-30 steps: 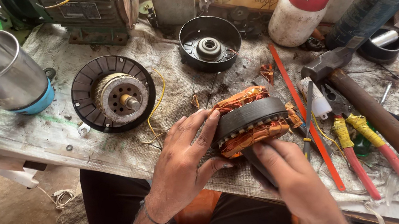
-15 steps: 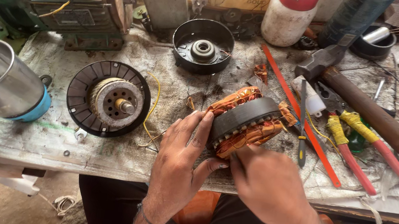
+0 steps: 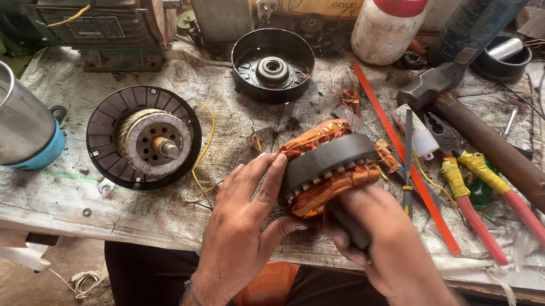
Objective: The person holds a copper-wound stator on the workbench and presses the windings into the laminated core by hand, working around the circumference and turning the assembly to seat the coils. They continue fitting the windings and finally handle a small piece of insulating material.
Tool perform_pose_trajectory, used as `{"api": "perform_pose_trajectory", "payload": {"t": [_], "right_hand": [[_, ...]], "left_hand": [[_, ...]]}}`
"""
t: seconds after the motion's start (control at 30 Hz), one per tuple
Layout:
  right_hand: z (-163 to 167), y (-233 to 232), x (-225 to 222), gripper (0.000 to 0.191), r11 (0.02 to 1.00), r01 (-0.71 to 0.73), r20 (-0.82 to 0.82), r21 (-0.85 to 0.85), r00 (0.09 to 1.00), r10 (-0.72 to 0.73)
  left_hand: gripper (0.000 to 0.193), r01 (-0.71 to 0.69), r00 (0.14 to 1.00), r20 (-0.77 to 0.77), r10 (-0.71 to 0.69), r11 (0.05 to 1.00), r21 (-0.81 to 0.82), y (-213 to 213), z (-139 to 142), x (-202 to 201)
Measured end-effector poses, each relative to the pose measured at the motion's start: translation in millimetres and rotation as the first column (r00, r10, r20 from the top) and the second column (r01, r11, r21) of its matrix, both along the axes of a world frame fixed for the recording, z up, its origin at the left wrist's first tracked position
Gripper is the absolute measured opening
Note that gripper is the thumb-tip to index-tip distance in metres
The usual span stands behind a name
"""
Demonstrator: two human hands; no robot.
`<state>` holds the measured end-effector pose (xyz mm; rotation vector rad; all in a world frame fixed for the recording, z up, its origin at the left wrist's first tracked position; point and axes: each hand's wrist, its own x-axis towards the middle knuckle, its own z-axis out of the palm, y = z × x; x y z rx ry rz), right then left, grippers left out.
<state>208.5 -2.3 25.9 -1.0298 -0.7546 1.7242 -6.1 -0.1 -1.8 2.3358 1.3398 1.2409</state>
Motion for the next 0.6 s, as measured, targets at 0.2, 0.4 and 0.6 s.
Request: {"api": "perform_pose_trajectory", "payload": {"t": [0.2,0.4,0.6], "right_hand": [[-0.2,-13.5,-16.1,0.023,0.763,-0.605,0.947,0.226,-0.047,-0.318],[14.4,-1.4,-7.8,0.021,0.463,-0.725,0.830,0.510,0.275,-0.485],[27.7,-10.2,-27.6,0.021,0.794,-0.571,0.954,0.210,-0.060,-0.295]], "left_hand": [[0.086,-0.020,0.999,0.029,0.020,1.000,-0.009,0.2,-3.3,0.3],[0.086,-0.023,0.999,0.025,0.023,1.000,-0.003,-0.3,-2.8,0.6],[0.086,-0.010,0.999,0.036,0.010,1.000,-0.003,-1.0,0.4,-0.2]]}}
